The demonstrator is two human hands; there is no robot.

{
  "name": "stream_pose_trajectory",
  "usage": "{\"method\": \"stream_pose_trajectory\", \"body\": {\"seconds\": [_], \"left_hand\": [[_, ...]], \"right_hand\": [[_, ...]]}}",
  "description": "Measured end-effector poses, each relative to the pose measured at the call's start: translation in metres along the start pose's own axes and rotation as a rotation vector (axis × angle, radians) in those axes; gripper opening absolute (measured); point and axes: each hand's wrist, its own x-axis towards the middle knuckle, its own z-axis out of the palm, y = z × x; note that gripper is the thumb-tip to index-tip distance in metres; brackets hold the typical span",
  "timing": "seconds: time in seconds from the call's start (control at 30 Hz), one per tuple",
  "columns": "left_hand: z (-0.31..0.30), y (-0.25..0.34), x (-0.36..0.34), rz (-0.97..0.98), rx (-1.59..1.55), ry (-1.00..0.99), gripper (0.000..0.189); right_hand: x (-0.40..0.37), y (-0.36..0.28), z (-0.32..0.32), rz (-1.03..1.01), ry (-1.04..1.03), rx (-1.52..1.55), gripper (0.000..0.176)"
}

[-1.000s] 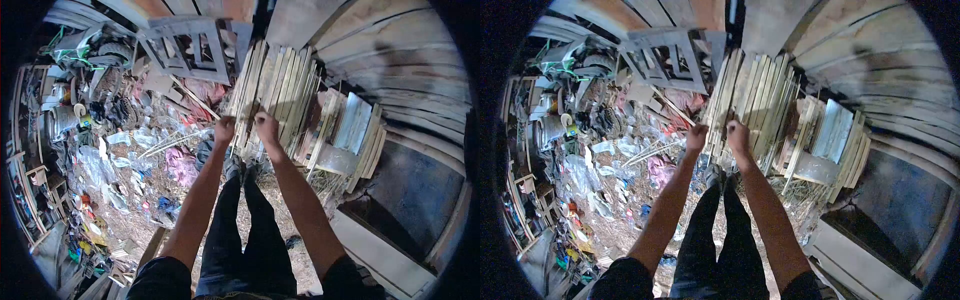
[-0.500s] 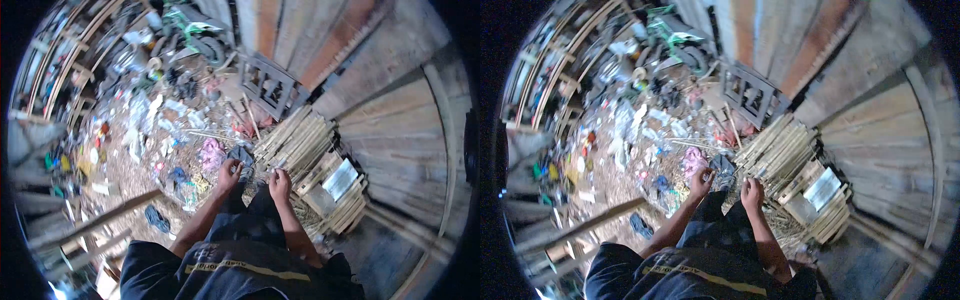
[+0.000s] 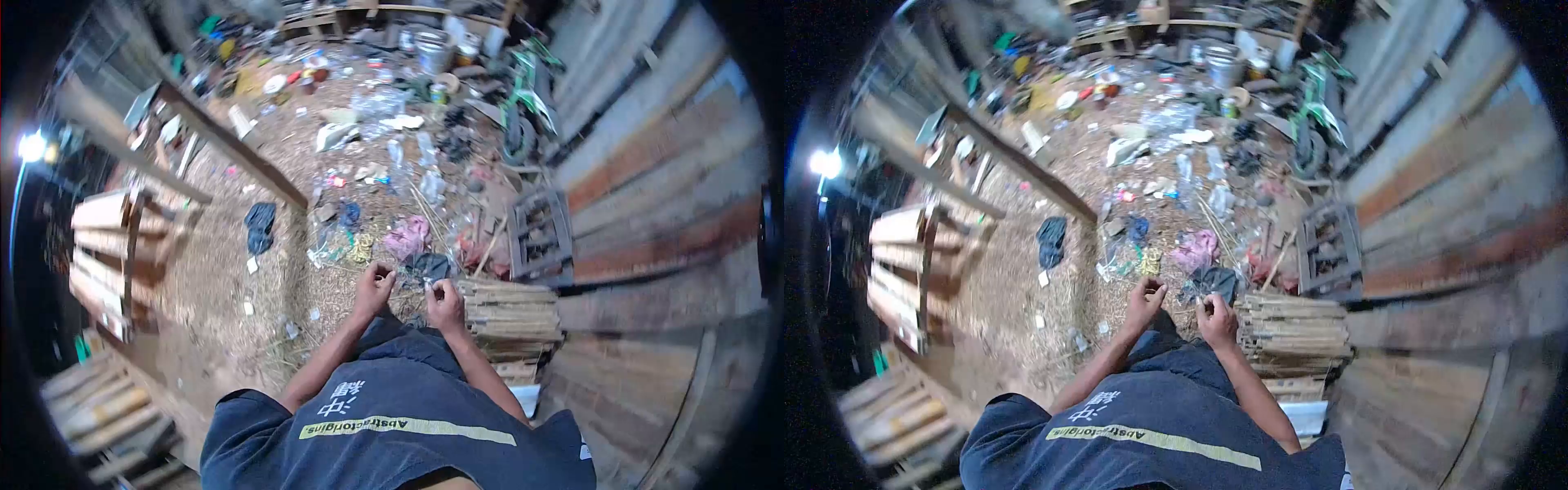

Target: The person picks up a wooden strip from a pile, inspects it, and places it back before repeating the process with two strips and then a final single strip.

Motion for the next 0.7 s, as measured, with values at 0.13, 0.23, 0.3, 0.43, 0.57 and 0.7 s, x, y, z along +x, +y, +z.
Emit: {"method": "stream_pose_trajectory", "body": {"seconds": [0.13, 0.23, 0.3, 0.43, 0.57, 0.7], "left_hand": [[-0.056, -0.010, -0.025, -0.063, 0.058, 0.339, 0.014], [-0.108, -0.030, -0.050, -0.178, 0.044, 0.551, 0.014], [-0.147, -0.037, -0.071, -0.219, 0.031, 0.695, 0.015], [-0.229, -0.070, -0.116, -0.310, 0.035, 0.939, 0.015], [-0.306, -0.093, -0.159, -0.363, 0.088, 1.074, 0.015], [-0.359, -0.102, -0.189, -0.339, 0.020, 1.245, 0.010]], "right_hand": [[0.022, -0.049, 0.050, -0.166, -0.287, 0.049, 0.014], [0.022, -0.080, 0.111, -0.249, -0.481, 0.053, 0.016], [0.012, -0.101, 0.156, -0.374, -0.478, 0.043, 0.018], [-0.023, -0.153, 0.229, -0.392, -0.638, 0.032, 0.020], [-0.055, -0.200, 0.301, -0.507, -0.809, 0.038, 0.022], [-0.076, -0.259, 0.357, -0.613, -0.923, 0.067, 0.019]]}}
